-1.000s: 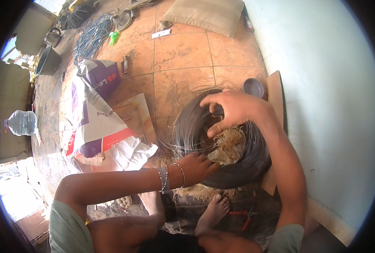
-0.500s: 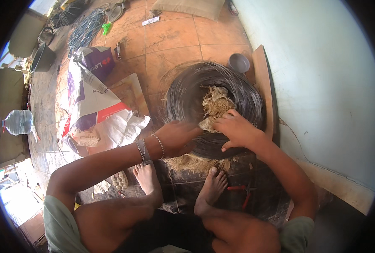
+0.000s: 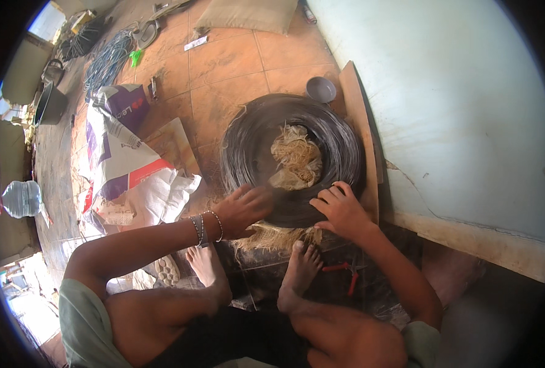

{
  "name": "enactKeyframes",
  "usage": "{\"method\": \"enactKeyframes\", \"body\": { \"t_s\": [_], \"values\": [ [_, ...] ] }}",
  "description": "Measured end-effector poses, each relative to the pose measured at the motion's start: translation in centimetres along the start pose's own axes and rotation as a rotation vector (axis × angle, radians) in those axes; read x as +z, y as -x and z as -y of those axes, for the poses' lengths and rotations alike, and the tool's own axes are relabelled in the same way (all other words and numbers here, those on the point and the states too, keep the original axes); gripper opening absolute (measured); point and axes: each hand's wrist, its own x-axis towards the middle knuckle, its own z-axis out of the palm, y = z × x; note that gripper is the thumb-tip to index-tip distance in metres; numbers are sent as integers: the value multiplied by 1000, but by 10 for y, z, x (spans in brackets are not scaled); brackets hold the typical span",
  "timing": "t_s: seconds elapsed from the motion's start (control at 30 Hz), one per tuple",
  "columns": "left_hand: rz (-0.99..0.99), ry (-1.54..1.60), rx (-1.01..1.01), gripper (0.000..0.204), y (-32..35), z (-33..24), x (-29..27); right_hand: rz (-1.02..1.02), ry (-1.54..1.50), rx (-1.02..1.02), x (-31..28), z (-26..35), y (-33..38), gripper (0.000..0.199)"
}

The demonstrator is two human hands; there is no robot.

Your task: The person holds a bundle of thin metal wires by hand and cuts the ends with a pair of pliers while sitting on the floor.

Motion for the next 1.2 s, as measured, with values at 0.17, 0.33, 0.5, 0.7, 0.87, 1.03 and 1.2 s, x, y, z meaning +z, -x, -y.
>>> {"method": "enactKeyframes", "body": {
  "t_s": [0.17, 0.33, 0.5, 0.7, 0.87, 1.03, 1.2],
  "values": [
    [57, -25, 0, 84, 0, -6, -2, -164, -161, 73, 3, 13, 4, 62],
    [-10, -93, 25, 86, -5, -3, 9, -269, -158, 53, 23, -5, 6, 51],
    [-65, -73, 31, 89, -9, 12, 16, -261, -176, 32, 28, -10, 5, 46],
    [-58, -109, 124, 82, -17, 33, 23, -79, -260, 49, -7, -9, -1, 50],
    [-118, -160, 176, 67, -8, 33, 33, -246, -19, -55, 31, -14, 10, 55],
    [-202, -190, 296, 54, -9, 42, 22, -329, -100, -14, 28, -8, 12, 51],
    [-253, -143, 339, 42, -15, 48, 10, -280, -76, 87, 17, 3, 6, 44]
  ]
}}
